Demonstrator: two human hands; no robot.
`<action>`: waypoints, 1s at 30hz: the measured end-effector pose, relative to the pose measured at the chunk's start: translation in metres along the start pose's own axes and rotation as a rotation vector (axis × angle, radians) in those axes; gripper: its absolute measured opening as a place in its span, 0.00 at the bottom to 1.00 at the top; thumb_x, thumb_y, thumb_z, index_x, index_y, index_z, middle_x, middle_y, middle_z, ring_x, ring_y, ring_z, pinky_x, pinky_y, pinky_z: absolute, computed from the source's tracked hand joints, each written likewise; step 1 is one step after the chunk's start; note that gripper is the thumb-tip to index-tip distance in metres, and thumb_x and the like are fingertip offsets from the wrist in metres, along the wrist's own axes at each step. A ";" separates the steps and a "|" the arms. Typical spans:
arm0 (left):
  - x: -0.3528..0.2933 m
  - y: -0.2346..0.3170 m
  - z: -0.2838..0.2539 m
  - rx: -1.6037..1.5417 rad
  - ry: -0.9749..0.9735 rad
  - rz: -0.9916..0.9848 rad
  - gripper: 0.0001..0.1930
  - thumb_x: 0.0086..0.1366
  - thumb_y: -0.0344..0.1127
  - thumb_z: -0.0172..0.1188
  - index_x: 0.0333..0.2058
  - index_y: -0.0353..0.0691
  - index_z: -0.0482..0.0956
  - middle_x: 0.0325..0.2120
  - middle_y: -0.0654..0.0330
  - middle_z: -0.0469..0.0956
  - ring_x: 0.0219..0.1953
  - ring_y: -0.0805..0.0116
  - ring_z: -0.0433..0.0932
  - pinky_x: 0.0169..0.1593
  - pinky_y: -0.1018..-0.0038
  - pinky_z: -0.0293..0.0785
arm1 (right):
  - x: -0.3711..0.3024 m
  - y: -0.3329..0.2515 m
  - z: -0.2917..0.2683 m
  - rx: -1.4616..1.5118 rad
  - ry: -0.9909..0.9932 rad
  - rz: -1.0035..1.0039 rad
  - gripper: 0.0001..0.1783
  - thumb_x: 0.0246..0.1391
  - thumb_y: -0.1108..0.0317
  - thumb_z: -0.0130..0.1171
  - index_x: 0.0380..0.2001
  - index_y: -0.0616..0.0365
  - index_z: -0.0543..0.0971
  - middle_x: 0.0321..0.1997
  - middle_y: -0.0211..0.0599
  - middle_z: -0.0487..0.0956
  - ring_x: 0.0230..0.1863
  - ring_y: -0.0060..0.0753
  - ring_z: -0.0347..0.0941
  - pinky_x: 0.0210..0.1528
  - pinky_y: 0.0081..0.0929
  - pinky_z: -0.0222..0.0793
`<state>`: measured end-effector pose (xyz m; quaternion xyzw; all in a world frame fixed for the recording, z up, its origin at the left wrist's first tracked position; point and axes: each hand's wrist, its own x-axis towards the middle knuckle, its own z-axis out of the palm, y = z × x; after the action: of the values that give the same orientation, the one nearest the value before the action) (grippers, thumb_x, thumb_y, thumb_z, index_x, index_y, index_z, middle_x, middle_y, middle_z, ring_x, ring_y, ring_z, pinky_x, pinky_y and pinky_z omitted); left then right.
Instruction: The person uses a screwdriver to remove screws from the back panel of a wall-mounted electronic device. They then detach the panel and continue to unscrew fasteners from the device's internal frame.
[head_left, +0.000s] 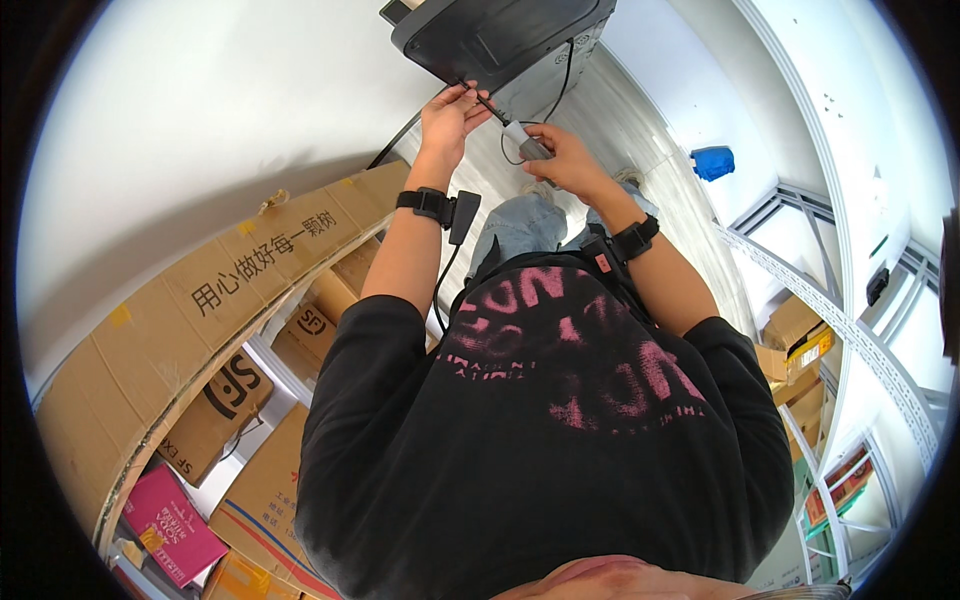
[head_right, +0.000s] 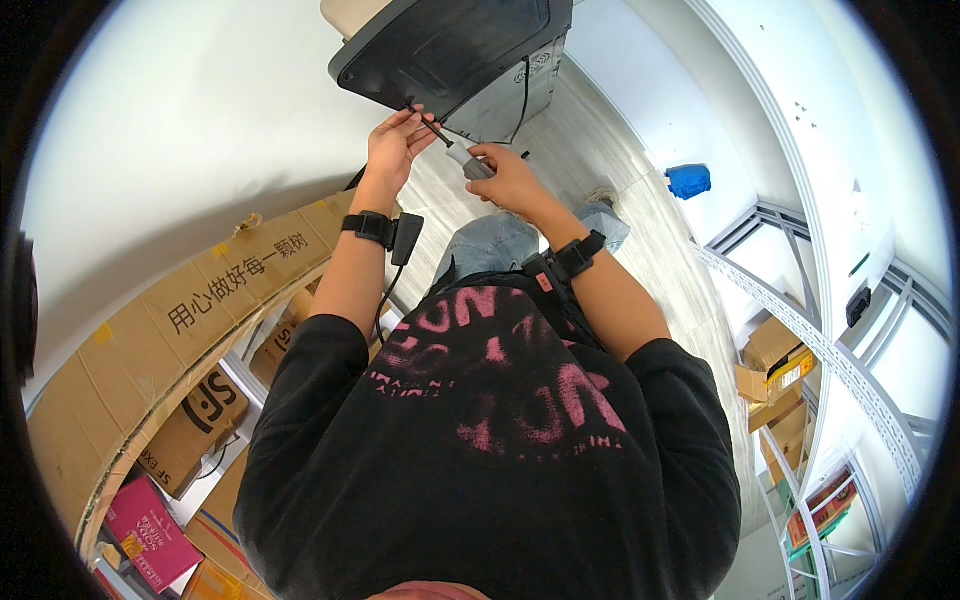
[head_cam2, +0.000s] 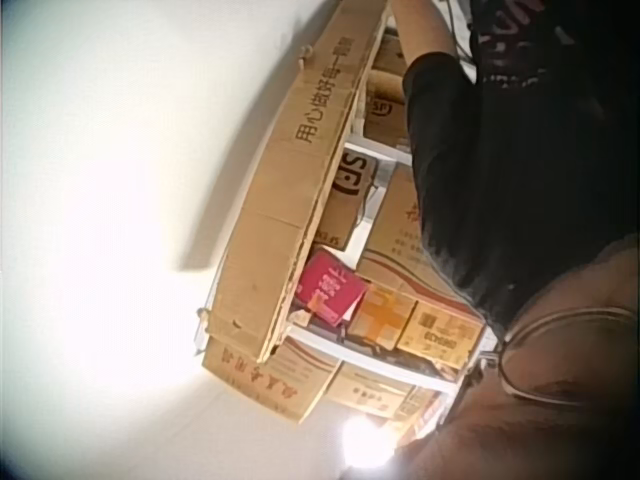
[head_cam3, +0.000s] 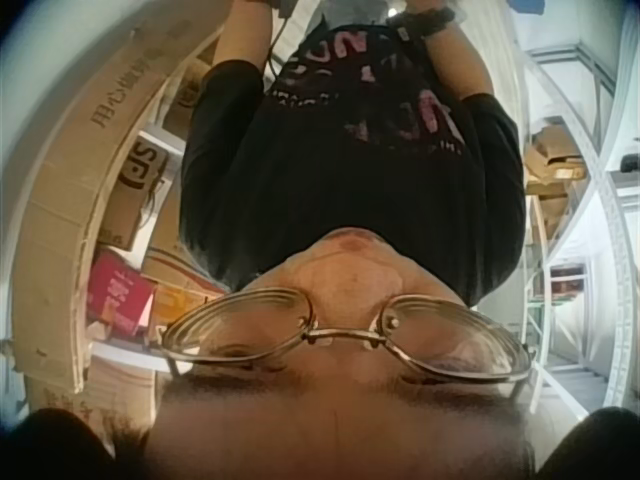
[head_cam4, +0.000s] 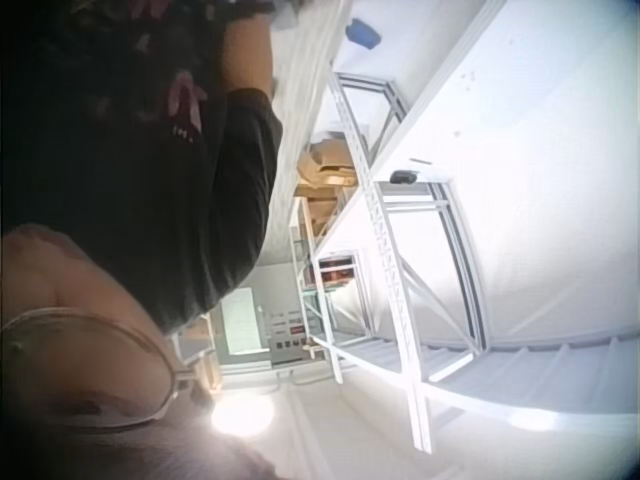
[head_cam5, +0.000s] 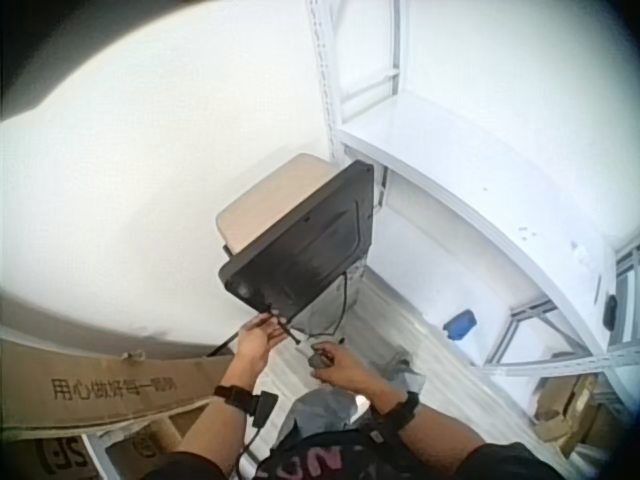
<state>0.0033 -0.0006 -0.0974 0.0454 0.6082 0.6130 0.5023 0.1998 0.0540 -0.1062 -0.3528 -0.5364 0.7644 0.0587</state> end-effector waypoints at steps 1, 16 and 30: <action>0.000 0.000 0.000 0.003 0.001 -0.001 0.09 0.65 0.27 0.50 0.43 0.33 0.73 0.36 0.53 0.78 0.38 0.63 0.79 0.42 0.72 0.79 | -0.001 -0.002 0.000 -0.008 0.000 0.002 0.29 0.41 0.77 0.63 0.50 0.63 0.69 0.38 0.38 0.75 0.29 0.23 0.70 0.30 0.22 0.68; 0.000 -0.011 -0.003 0.018 -0.020 -0.045 0.08 0.63 0.25 0.51 0.41 0.33 0.72 0.36 0.52 0.78 0.36 0.64 0.79 0.42 0.71 0.79 | -0.004 0.011 -0.006 0.027 0.007 -0.024 0.28 0.42 0.76 0.62 0.50 0.60 0.69 0.36 0.35 0.75 0.29 0.22 0.70 0.27 0.21 0.67; 0.021 -0.084 -0.009 0.117 0.062 -0.201 0.12 0.66 0.35 0.51 0.48 0.41 0.68 0.35 0.56 0.79 0.34 0.68 0.78 0.36 0.74 0.74 | 0.000 0.076 -0.022 0.182 0.060 0.289 0.25 0.55 0.59 0.53 0.54 0.58 0.67 0.35 0.33 0.75 0.27 0.21 0.69 0.23 0.20 0.62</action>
<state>0.0346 -0.0131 -0.1779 -0.0055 0.6595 0.5243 0.5387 0.2351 0.0391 -0.1751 -0.4420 -0.4069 0.7994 -0.0040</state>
